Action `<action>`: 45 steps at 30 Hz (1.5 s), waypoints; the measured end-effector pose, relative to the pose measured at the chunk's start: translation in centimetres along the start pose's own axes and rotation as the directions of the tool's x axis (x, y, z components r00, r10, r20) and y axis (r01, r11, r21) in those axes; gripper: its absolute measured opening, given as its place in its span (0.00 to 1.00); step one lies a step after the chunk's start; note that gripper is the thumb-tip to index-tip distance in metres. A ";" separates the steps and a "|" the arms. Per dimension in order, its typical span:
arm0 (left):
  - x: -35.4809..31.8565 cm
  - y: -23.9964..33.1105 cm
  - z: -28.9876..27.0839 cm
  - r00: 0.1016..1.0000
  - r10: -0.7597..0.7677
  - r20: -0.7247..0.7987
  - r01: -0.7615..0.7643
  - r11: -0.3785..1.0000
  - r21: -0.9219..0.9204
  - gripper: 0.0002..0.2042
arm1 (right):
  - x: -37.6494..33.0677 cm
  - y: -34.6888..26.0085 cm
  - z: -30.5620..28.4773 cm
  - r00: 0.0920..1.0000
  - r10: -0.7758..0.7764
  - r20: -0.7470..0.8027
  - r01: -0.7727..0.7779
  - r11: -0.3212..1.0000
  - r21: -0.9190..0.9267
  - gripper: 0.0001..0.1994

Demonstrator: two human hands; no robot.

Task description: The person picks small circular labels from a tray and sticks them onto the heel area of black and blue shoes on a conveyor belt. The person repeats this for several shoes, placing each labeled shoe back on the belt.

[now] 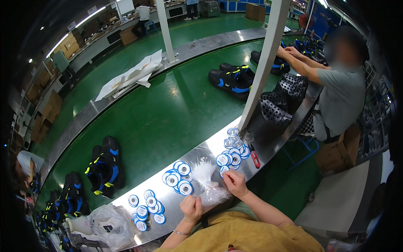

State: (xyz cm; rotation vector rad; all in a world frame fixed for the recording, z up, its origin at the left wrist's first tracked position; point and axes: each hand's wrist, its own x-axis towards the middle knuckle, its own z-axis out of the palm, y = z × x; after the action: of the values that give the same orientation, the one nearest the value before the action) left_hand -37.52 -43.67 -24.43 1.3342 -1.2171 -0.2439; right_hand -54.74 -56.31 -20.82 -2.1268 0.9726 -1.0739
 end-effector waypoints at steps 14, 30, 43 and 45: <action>0.1 -0.3 0.4 1.000 0.012 0.005 -0.012 1.000 0.012 0.15 | 0.1 0.3 -0.1 1.000 0.003 0.004 -0.003 1.000 -0.004 0.01; 0.4 0.0 0.4 1.000 -0.006 0.000 0.006 1.000 -0.002 0.15 | 0.0 0.3 -0.2 1.000 0.022 0.015 -0.022 1.000 0.000 0.01; 0.5 0.2 0.4 1.000 -0.012 0.003 0.012 1.000 -0.002 0.15 | 0.2 0.3 -0.3 1.000 -0.010 0.018 0.010 1.000 -0.021 0.01; 0.5 0.1 0.4 1.000 -0.007 0.011 0.007 1.000 0.003 0.15 | 0.2 0.2 -0.3 1.000 -0.006 0.017 0.006 1.000 -0.013 0.02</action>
State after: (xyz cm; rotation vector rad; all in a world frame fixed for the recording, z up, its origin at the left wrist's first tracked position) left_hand -37.64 -44.22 -24.19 1.3414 -1.2228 -0.2543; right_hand -55.00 -56.66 -20.73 -2.1473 0.9688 -1.0531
